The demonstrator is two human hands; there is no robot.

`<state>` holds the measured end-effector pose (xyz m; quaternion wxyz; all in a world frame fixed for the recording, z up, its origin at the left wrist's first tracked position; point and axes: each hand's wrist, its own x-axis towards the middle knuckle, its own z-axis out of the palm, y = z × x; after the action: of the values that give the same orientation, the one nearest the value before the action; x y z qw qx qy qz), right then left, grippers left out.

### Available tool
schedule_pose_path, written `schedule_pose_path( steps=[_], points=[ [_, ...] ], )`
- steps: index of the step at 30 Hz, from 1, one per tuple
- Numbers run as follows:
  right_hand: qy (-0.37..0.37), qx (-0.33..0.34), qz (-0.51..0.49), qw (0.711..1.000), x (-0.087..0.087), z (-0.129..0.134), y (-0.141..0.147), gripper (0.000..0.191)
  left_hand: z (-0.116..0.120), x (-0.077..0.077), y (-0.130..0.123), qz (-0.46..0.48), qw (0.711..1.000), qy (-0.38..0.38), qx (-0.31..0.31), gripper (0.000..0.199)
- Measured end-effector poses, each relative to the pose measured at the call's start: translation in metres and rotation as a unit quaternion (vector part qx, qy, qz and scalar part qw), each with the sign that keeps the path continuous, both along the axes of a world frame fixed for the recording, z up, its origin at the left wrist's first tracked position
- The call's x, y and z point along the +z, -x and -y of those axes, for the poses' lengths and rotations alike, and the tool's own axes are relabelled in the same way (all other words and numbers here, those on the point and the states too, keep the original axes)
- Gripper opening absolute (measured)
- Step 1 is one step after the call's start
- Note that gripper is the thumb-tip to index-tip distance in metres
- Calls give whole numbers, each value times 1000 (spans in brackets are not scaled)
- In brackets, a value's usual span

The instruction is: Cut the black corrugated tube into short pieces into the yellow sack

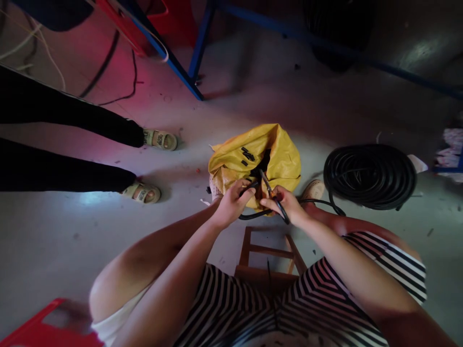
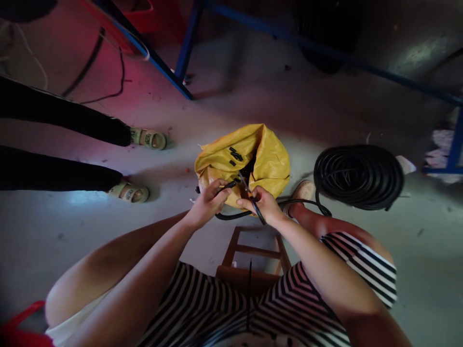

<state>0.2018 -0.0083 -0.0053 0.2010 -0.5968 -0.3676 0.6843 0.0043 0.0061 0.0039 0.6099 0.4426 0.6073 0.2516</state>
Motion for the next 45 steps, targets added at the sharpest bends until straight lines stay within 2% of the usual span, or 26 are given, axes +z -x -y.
schedule_pose_path(
  steps=[3, 7, 9, 16, 20, 24, 27, 29, 33, 37, 41, 45],
  points=[
    [-46, -37, -14, 998, 17, -15, 0, 52, 1, 13, -5, 7, 999, -31, -36, 22],
    [-50, -44, -28, 997, 34, -27, 3, 53, 8, 24, -16, 5, 991, -76, -114, 24],
    [-52, -39, -31, 997, 38, -30, 3, 53, 11, 23, -20, 12, 988, -86, -127, 25],
    [-81, -20, -42, 996, 42, -32, -7, 48, 13, 12, -23, 73, 987, -87, -111, 30],
    [-68, -49, -60, 995, 52, -33, -10, 45, 7, 12, -20, 60, 983, -65, -161, 25],
    [-71, -106, -51, 991, 65, -44, -19, 39, -10, 23, -12, 127, 962, 2, -242, 32],
    [-78, -162, -40, 983, 72, -54, -29, 37, -22, 36, -6, 207, 945, 36, -251, 38],
    [-78, -189, -54, 977, 75, -58, -34, 37, -26, 46, -5, 242, 940, 42, -235, 42],
    [-101, -184, -46, 977, 75, -56, -36, 36, -26, 57, -6, 263, 941, 48, -206, 41],
    [-113, -185, -22, 976, 72, -51, -34, 42, -25, 56, -9, 234, 948, 29, -215, 34],
    [-111, -178, -24, 977, 70, -49, -35, 43, -29, 52, -7, 186, 963, 20, -195, 34],
    [-127, -188, -44, 973, 70, -45, -39, 39, -31, 53, -3, 144, 961, 30, -233, 34]
  ],
)
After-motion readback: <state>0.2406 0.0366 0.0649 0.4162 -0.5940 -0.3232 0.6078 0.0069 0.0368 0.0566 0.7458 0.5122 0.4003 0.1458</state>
